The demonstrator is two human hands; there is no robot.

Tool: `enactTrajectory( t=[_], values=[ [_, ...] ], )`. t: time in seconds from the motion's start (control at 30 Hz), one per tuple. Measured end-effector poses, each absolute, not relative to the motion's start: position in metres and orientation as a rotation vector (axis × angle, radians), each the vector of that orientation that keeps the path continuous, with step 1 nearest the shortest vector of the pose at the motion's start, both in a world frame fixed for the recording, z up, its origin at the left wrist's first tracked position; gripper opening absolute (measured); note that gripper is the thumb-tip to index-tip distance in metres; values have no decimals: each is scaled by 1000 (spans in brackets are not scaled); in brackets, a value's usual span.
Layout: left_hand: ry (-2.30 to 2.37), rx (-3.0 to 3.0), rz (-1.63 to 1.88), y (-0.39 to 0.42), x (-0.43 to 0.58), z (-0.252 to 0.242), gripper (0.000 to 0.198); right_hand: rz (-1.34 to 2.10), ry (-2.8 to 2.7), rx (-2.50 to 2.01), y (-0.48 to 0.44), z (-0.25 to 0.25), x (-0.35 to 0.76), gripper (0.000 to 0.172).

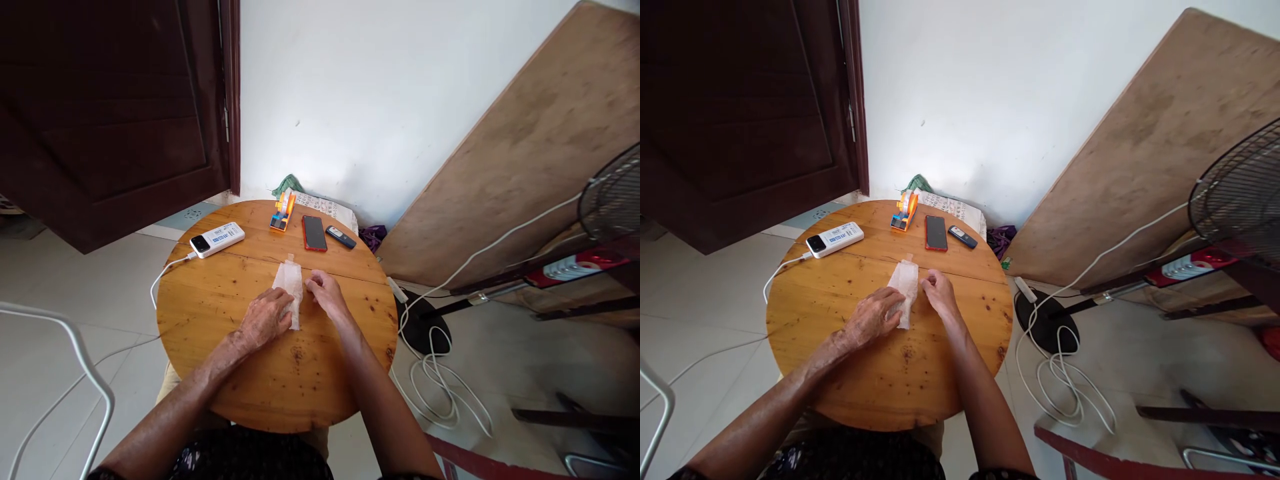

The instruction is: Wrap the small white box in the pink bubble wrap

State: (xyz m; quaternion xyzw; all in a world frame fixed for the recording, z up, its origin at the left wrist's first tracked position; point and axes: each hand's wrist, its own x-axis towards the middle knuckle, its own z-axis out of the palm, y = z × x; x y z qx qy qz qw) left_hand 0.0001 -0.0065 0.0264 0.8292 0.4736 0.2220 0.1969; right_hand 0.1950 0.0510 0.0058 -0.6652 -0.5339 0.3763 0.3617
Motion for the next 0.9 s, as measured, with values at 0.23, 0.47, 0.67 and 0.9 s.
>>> enactTrajectory(
  t=[0.23, 0.47, 0.67, 0.9],
  values=[
    [1323, 2307, 618, -6, 1, 23, 27, 1198, -1413, -1597, 90, 11, 175, 17],
    [1339, 2257, 680, -7, 2, 15, 29, 1232, -1480, -1397, 88, 25, 162, 16],
    [1408, 2202, 748, -9, 3, 9, 30, 1195, -1491, -1312, 64, 39, 163, 26],
    [1616, 2098, 900, -19, 4, 4, 28, 1024, -1685, -1233, 22, 51, 164, 15]
  ],
)
